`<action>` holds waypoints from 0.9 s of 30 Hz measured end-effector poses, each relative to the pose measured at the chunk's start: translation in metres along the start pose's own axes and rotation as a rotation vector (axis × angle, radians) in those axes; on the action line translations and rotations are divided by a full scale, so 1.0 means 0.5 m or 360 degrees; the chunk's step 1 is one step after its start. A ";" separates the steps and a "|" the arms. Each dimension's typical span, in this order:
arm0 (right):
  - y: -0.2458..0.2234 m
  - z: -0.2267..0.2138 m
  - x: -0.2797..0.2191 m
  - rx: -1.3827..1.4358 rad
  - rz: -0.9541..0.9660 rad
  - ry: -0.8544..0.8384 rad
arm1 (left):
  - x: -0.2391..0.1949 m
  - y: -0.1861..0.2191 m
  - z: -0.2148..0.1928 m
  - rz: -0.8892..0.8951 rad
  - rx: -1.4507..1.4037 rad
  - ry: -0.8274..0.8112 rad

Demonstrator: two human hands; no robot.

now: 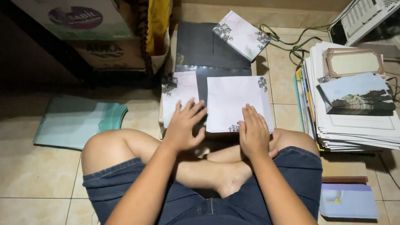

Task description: The person smooths and presses down individual sheets of paper on a stack to ensure they are flat and aligned.

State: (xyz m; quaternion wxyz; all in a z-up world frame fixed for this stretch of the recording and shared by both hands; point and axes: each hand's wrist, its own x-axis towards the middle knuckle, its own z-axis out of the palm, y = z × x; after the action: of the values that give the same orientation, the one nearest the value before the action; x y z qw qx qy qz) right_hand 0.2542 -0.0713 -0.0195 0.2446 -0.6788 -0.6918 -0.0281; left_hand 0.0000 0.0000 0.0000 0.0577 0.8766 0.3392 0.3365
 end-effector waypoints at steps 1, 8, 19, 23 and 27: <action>0.002 0.001 -0.001 -0.0002 0.0001 0.0005 | 0.000 0.025 0.011 0.0005 0.0000 0.0002; 0.007 0.013 0.000 0.0032 0.0021 0.0095 | -0.071 0.176 0.166 0.0547 -0.0485 -0.0491; 0.028 -0.023 -0.005 0.0557 0.0138 0.0601 | -0.030 0.242 0.177 0.0105 -0.0671 -0.0953; 0.031 -0.041 -0.003 0.0742 0.0221 0.0781 | -0.035 0.208 0.185 0.0046 -0.0505 -0.1313; 0.029 -0.037 -0.001 0.0771 0.0221 0.0823 | -0.028 0.235 0.177 0.0202 -0.0676 -0.0940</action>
State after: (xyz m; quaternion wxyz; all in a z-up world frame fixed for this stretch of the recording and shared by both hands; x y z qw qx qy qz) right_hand 0.2736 -0.0776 -0.0075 0.5666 -0.6170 -0.5459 -0.0173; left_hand 0.1134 -0.0871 -0.0369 0.3128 0.9237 0.1756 0.1346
